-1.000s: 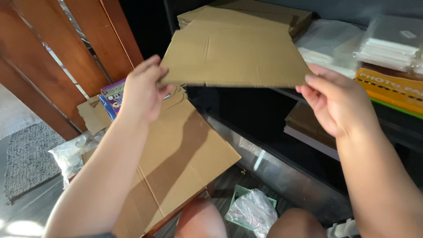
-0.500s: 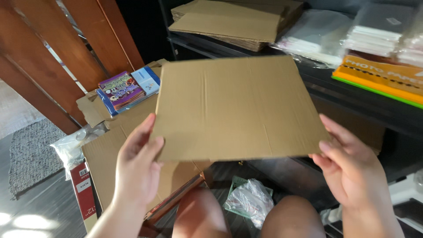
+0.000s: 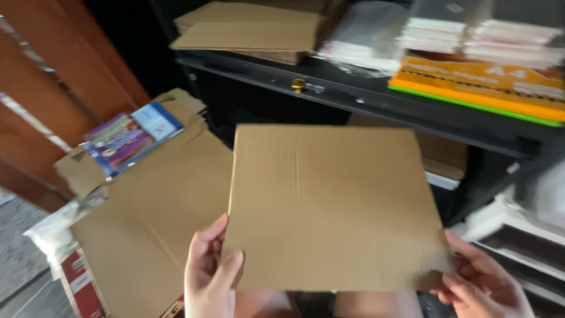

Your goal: The person sits on the floor and repeatedly picks up flat cardboard pieces from a stack on a table. They place each piece into a drawer of a black metal cabinet, stacking them neatly inside.

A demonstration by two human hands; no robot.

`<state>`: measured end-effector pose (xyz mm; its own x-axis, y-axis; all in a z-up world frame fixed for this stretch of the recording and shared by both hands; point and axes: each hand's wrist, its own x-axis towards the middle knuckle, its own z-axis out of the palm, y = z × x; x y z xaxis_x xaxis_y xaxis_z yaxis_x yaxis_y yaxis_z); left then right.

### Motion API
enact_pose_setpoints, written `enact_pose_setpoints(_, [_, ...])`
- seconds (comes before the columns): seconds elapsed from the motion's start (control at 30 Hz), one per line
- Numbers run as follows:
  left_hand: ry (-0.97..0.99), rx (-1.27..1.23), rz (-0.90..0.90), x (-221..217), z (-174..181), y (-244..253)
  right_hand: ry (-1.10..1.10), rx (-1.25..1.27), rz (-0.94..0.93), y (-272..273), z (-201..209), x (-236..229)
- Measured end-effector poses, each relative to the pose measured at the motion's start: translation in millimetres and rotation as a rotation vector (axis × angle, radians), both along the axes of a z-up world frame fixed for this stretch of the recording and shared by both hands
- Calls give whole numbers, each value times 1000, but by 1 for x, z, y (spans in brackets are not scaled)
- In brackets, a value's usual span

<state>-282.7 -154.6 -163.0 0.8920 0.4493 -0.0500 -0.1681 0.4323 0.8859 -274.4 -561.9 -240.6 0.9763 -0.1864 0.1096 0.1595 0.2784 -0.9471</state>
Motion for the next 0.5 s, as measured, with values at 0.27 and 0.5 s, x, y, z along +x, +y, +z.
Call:
enact_pose_setpoints(0.27, [-11, 299, -194, 43, -58, -27, 312, 10, -228, -5, -22, -8])
enact_pose_setpoints(0.5, [244, 5, -233, 131, -60, -79, 250, 128, -251, -7, -1, 41])
